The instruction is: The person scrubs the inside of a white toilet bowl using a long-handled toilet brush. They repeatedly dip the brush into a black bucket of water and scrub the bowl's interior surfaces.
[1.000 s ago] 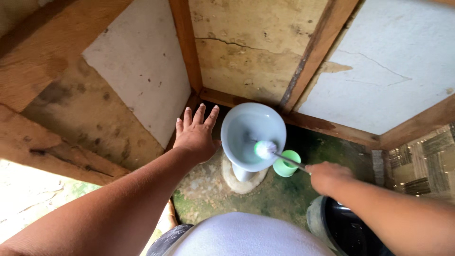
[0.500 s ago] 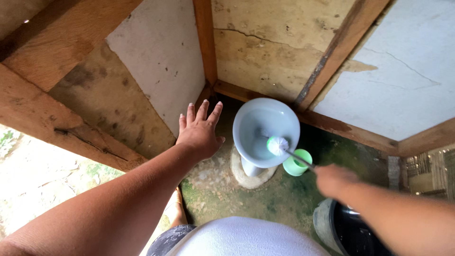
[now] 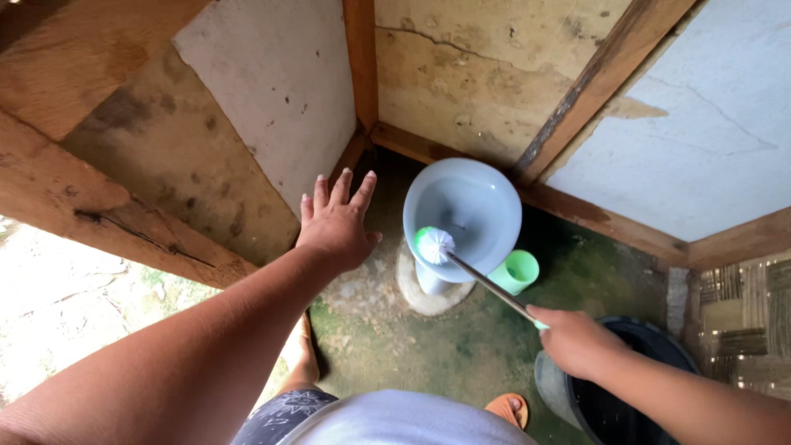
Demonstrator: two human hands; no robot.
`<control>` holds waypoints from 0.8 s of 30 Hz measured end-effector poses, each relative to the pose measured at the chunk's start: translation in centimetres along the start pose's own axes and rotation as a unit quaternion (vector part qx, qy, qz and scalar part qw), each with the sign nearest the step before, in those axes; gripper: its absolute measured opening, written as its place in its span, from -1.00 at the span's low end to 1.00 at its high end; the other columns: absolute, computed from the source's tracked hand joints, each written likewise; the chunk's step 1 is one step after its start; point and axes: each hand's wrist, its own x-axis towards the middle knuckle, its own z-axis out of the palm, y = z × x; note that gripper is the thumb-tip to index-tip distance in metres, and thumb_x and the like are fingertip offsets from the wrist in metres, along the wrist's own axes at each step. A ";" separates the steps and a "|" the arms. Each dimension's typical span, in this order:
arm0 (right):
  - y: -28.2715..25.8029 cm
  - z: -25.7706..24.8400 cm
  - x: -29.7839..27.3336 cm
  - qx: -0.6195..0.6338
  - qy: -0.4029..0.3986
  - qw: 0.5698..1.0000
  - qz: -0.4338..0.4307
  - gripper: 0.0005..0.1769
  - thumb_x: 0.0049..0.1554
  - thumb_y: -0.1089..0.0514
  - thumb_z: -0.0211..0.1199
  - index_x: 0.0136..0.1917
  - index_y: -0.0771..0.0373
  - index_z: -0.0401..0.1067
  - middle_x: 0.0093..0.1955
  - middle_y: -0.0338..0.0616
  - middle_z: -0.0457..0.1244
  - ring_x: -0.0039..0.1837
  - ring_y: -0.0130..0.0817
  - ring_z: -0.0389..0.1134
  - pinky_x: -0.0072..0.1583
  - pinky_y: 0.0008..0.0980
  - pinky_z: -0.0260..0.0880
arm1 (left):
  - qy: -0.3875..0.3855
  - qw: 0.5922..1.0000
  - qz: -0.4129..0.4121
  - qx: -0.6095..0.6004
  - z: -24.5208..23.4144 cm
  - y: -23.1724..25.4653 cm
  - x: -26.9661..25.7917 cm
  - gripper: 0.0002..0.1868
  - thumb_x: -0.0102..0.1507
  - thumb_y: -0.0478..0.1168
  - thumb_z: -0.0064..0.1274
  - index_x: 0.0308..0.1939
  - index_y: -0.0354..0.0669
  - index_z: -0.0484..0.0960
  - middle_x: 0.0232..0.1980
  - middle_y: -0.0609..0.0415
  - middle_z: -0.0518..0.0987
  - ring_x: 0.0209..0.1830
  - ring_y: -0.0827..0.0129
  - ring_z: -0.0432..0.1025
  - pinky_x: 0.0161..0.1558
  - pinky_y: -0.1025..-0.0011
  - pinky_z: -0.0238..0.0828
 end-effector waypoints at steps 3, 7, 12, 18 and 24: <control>-1.0 -0.9 -1.3 -0.017 -0.015 0.999 0.025 -0.34 0.22 0.08 0.02 0.56 -0.35 0.18 0.21 0.06 0.38 0.21 0.02 0.45 0.29 -0.12 0.41 | 0.002 1.000 0.001 -0.013 0.1 -0.1 0.4 0.05 0.27 0.11 0.14 0.62 0.37 -0.28 0.70 0.06 -0.31 0.67 -0.10 -0.43 0.55 -0.13 -0.41; -4.2 -0.7 0.2 0.004 -0.038 0.998 0.053 -0.36 0.26 0.11 -0.03 0.57 -0.33 0.19 0.18 0.07 0.41 0.15 -0.02 0.50 0.26 -0.12 0.48 | -0.006 1.000 0.001 -0.001 0.3 -0.2 0.5 0.04 0.27 0.10 0.14 0.63 0.37 -0.28 0.70 0.05 -0.32 0.68 -0.10 -0.44 0.56 -0.13 -0.42; -5.7 1.0 3.2 0.018 0.007 1.000 0.000 -0.34 0.24 0.13 -0.01 0.58 -0.31 0.17 0.26 0.10 0.35 0.21 0.04 0.44 0.26 -0.10 0.44 | -0.011 1.000 -0.008 0.003 0.2 -1.1 0.6 0.04 0.28 0.11 0.13 0.62 0.38 -0.31 0.70 0.07 -0.34 0.67 -0.08 -0.44 0.56 -0.12 -0.42; -7.4 1.7 10.1 0.046 0.030 0.998 0.011 -0.40 0.29 0.09 -0.06 0.57 -0.27 0.19 0.34 0.05 0.32 0.29 0.06 0.39 0.28 -0.07 0.40 | -0.016 1.000 -0.014 0.002 0.7 -2.1 0.3 0.04 0.28 0.10 0.12 0.62 0.39 -0.30 0.70 0.07 -0.32 0.68 -0.08 -0.44 0.56 -0.11 -0.42; -7.0 3.0 11.2 0.029 0.047 0.998 -0.009 -0.34 0.24 0.10 0.03 0.59 -0.26 0.18 0.35 0.05 0.32 0.30 0.05 0.40 0.30 -0.09 0.40 | -0.026 0.999 -0.013 0.018 0.9 -2.7 0.8 0.08 0.26 0.09 0.14 0.62 0.40 -0.34 0.69 0.06 -0.35 0.66 -0.09 -0.45 0.55 -0.11 -0.45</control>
